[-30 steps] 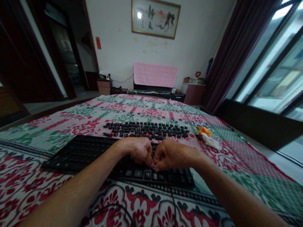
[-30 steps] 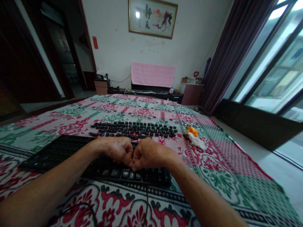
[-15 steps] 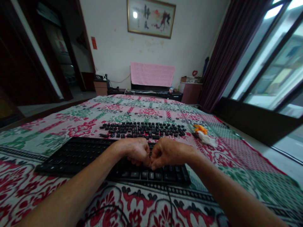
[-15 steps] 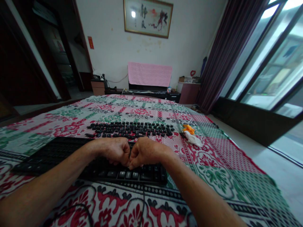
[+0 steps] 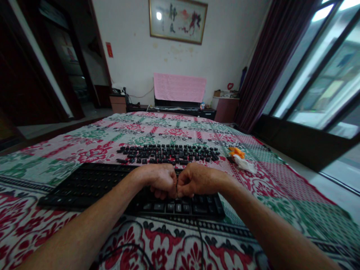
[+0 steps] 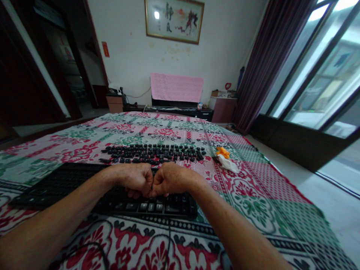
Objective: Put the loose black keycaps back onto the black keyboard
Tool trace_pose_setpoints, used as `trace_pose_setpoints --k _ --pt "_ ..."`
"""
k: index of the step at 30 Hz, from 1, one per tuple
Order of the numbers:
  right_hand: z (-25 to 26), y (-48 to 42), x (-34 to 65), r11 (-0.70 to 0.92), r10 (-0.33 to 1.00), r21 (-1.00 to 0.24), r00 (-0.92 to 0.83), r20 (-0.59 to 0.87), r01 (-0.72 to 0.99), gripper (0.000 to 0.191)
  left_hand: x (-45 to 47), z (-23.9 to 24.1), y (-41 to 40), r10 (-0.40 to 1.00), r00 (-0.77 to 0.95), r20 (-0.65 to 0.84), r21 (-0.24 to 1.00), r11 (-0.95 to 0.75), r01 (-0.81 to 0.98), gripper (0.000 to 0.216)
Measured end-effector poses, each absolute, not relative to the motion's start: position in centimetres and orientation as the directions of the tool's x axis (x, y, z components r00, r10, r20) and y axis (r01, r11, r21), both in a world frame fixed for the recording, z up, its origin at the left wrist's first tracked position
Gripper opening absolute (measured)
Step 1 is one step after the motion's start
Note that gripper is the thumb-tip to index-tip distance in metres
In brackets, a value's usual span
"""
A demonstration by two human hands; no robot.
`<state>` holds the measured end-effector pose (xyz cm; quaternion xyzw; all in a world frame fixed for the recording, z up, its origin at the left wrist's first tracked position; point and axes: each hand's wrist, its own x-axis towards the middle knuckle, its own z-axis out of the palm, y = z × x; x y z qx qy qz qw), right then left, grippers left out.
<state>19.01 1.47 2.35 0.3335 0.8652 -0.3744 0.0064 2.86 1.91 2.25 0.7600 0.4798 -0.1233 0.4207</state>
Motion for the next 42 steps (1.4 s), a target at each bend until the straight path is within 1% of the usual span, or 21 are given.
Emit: trace_pose_setpoints --k 3,7,12,15,18,21,23,25,29,31,34,36,39,42 --pt "2.5 1.5 18.9 0.516 0.568 -0.626 -0.78 -0.262 0.585 0.026 2.9 2.4 1.7 0.632 0.507 -0.586 0.52 -0.186 0.834 0.012" --pt "2.6 1.6 18.8 0.541 0.569 -0.589 -0.777 -0.27 0.601 0.023 3.2 2.7 1.4 0.659 0.48 -0.58 0.48 -0.199 0.854 0.013" --pt "2.7 1.6 18.9 0.541 0.56 -0.586 -0.778 -0.286 0.604 0.021 3.5 2.8 1.2 0.688 0.46 -0.562 0.441 -0.222 0.87 0.015" --pt "2.5 1.6 19.0 0.545 0.562 -0.576 -0.775 -0.289 0.609 0.021 3.7 2.7 1.3 0.684 0.446 -0.577 0.424 -0.215 0.88 0.016" --pt "2.1 1.6 19.1 0.572 0.591 -0.52 -0.758 -0.275 0.634 0.019 4.0 2.8 1.1 0.698 0.425 -0.576 0.393 -0.22 0.893 0.016" --pt "1.8 1.4 18.9 0.613 0.625 -0.453 -0.748 -0.221 0.647 0.019 4.2 2.9 0.9 0.724 0.407 -0.557 0.344 -0.246 0.906 0.017" --pt "1.8 1.2 18.9 0.636 0.63 -0.432 -0.754 -0.188 0.639 0.019 4.1 2.8 0.9 0.724 0.405 -0.559 0.339 -0.246 0.908 0.018" --pt "2.1 1.2 19.0 0.639 0.611 -0.46 -0.77 -0.182 0.616 0.019 3.7 2.6 1.0 0.71 0.417 -0.567 0.365 -0.237 0.9 0.019" --pt "3.1 1.6 20.1 0.551 0.532 -0.647 -0.819 -0.215 0.528 0.021 2.7 2.3 1.4 0.663 0.484 -0.571 0.459 -0.232 0.858 0.023" --pt "3.5 1.9 20.7 0.518 0.529 -0.691 -0.823 -0.204 0.504 0.022 2.4 2.4 1.5 0.639 0.507 -0.578 0.503 -0.21 0.838 0.025" --pt "3.6 2.2 21.2 0.514 0.56 -0.686 -0.807 -0.186 0.515 0.021 2.4 2.7 1.4 0.623 0.511 -0.592 0.528 -0.179 0.83 0.026" --pt "3.5 2.3 21.2 0.511 0.564 -0.672 -0.799 -0.208 0.536 0.02 2.6 2.8 1.4 0.628 0.5 -0.596 0.521 -0.172 0.836 0.026" --pt "3.0 2.4 20.9 0.515 0.565 -0.635 -0.785 -0.255 0.577 0.02 2.8 2.8 1.3 0.639 0.478 -0.603 0.499 -0.165 0.851 0.027" --pt "2.7 2.4 20.6 0.525 0.596 -0.596 -0.762 -0.252 0.607 0.021 3.2 2.6 1.3 0.649 0.443 -0.618 0.467 -0.15 0.872 0.026"
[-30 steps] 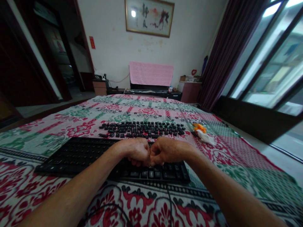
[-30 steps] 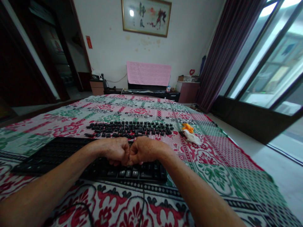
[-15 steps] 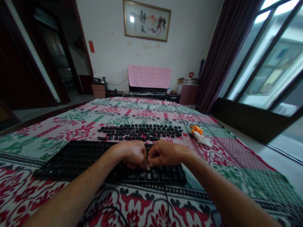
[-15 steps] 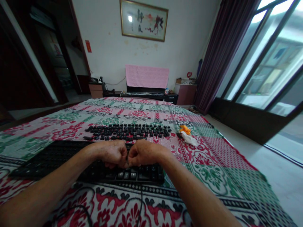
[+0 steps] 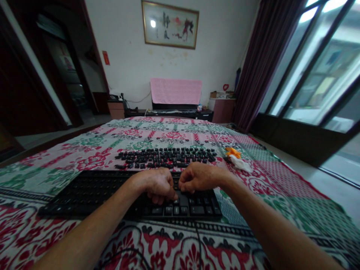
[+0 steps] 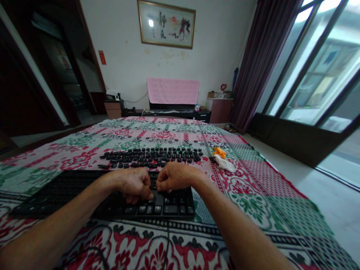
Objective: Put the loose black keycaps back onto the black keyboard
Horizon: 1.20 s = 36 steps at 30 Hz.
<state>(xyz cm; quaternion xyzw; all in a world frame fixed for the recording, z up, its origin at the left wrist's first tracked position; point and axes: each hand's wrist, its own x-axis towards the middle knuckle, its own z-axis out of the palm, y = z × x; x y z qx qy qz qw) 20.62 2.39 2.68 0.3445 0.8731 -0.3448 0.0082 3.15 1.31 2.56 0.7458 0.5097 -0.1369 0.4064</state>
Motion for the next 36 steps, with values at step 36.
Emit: trace_pose_setpoints --k 36 --pt "4.3 0.7 19.8 0.546 0.617 -0.585 -0.76 -0.203 0.599 0.022 0.4 3.3 2.3 0.586 0.637 -0.501 0.71 -0.142 0.689 0.025"
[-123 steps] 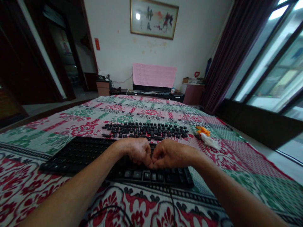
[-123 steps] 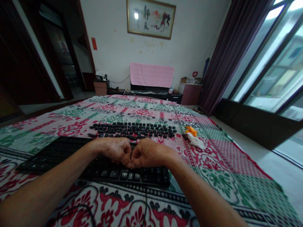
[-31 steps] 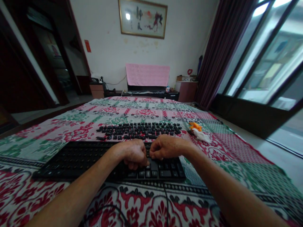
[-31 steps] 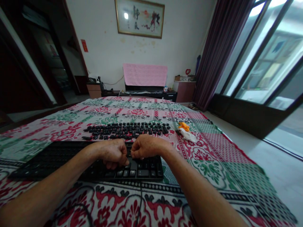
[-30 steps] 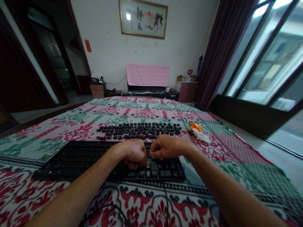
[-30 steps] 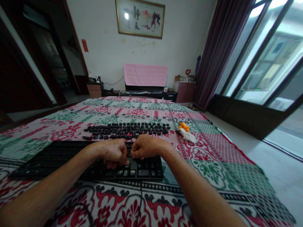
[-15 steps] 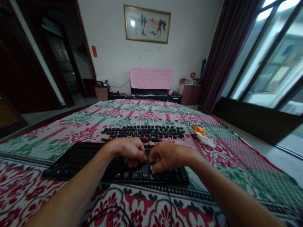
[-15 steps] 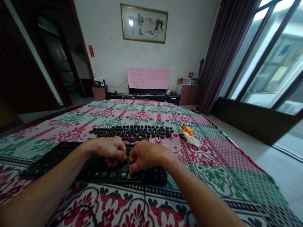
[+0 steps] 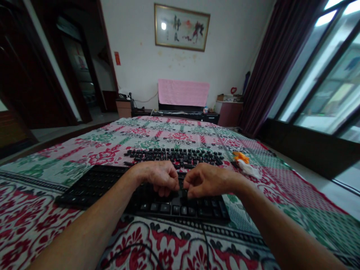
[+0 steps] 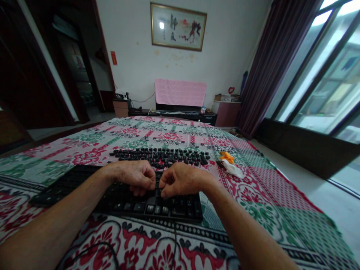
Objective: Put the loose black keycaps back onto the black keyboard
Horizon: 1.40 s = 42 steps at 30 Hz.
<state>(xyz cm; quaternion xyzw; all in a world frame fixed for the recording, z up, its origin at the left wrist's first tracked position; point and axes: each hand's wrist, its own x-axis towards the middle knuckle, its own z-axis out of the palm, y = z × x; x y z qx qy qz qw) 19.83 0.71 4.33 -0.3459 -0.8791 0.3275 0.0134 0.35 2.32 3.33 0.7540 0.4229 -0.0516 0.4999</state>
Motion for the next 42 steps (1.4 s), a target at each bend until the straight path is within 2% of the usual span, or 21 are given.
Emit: trace_pose_setpoints --k 7,11,17,20,22,25,28,32,37,42 --pt "3.9 1.1 20.1 0.422 0.619 -0.699 -0.747 -0.243 0.577 0.022 0.8 3.4 2.1 0.571 0.679 -0.462 0.766 -0.129 0.63 0.025" --pt "3.8 1.2 20.1 0.427 0.596 -0.689 -0.755 -0.273 0.586 0.025 0.9 3.3 2.1 0.564 0.667 -0.486 0.751 -0.12 0.649 0.024" --pt "3.6 1.0 20.0 0.54 0.554 -0.606 -0.789 -0.268 0.585 0.028 0.6 3.1 2.3 0.558 0.645 -0.522 0.717 -0.122 0.686 0.019" --pt "3.6 0.9 19.9 0.53 0.559 -0.618 -0.787 -0.26 0.581 0.027 0.6 3.0 2.3 0.549 0.657 -0.518 0.726 -0.124 0.676 0.019" --pt "3.7 1.0 19.9 0.475 0.559 -0.677 -0.787 -0.26 0.561 0.026 0.7 3.0 2.2 0.546 0.67 -0.503 0.746 -0.117 0.656 0.019" --pt "3.6 1.4 20.2 0.302 0.557 -0.782 -0.767 -0.319 0.545 0.028 0.7 3.2 2.2 0.528 0.692 -0.493 0.775 -0.094 0.625 0.021" --pt "3.4 1.9 20.4 0.183 0.576 -0.813 -0.73 -0.367 0.553 0.03 0.7 3.3 2.2 0.516 0.711 -0.477 0.8 -0.078 0.594 0.026" --pt "3.0 2.1 20.5 0.132 0.611 -0.828 -0.702 -0.365 0.545 0.026 0.8 3.4 2.2 0.549 0.699 -0.458 0.804 -0.079 0.59 0.032" --pt "2.9 2.2 20.6 0.15 0.583 -0.841 -0.734 -0.348 0.519 0.026 0.9 3.1 2.3 0.563 0.687 -0.459 0.809 -0.055 0.586 0.026" --pt "3.3 2.0 20.8 0.296 0.53 -0.878 -0.83 -0.176 0.375 0.031 0.7 3.0 2.3 0.547 0.711 -0.442 0.838 -0.033 0.545 0.021"
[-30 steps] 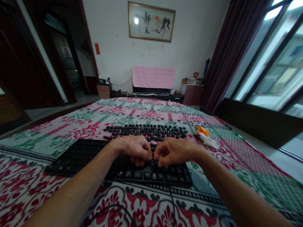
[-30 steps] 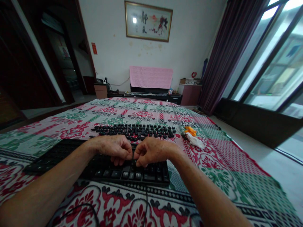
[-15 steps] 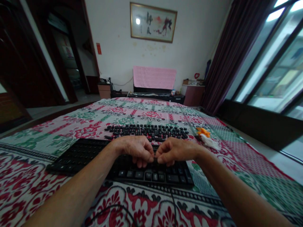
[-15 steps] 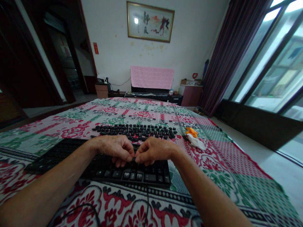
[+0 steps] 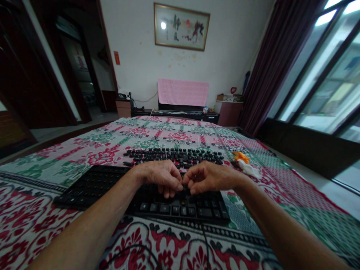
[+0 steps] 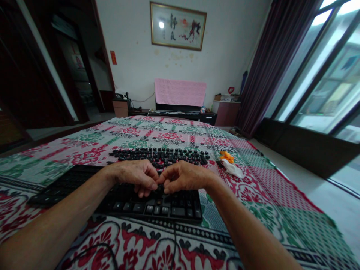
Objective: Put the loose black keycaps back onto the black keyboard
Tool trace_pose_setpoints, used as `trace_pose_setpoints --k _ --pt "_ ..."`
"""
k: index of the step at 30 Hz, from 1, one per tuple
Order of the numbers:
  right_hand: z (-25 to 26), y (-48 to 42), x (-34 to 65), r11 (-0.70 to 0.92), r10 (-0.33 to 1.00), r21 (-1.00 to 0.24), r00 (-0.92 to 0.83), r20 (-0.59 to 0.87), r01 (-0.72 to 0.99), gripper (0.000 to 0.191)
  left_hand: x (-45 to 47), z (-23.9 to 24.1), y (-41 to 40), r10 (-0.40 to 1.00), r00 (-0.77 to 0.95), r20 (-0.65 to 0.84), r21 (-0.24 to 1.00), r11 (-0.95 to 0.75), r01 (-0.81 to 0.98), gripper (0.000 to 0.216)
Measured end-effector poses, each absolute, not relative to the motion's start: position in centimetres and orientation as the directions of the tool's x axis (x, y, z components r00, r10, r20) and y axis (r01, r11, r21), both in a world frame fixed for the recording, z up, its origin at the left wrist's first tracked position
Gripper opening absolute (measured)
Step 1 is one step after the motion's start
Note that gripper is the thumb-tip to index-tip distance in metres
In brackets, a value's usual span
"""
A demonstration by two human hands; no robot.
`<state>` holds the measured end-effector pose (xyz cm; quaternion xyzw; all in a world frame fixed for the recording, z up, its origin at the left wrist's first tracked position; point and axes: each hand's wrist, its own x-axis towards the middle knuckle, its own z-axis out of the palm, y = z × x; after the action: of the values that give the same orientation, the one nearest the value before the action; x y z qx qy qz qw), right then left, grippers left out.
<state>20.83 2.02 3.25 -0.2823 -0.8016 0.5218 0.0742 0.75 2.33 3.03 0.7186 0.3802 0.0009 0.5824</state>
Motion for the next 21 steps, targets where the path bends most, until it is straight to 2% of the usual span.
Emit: trace_pose_setpoints --k 5,13,21 --pt "3.2 1.7 20.6 0.469 0.529 -0.792 -0.842 -0.103 0.391 0.029 0.8 3.0 2.3 0.546 0.711 -0.443 0.838 -0.031 0.545 0.02" --pt "3.4 1.1 19.9 0.561 0.581 -0.679 -0.809 -0.085 0.474 0.022 0.8 3.0 2.3 0.544 0.706 -0.453 0.816 -0.067 0.574 0.024" --pt "3.6 0.5 19.6 0.528 0.586 -0.615 -0.776 -0.234 0.585 0.027 -0.5 3.7 2.7 0.652 0.622 -0.434 0.758 -0.109 0.643 0.033"
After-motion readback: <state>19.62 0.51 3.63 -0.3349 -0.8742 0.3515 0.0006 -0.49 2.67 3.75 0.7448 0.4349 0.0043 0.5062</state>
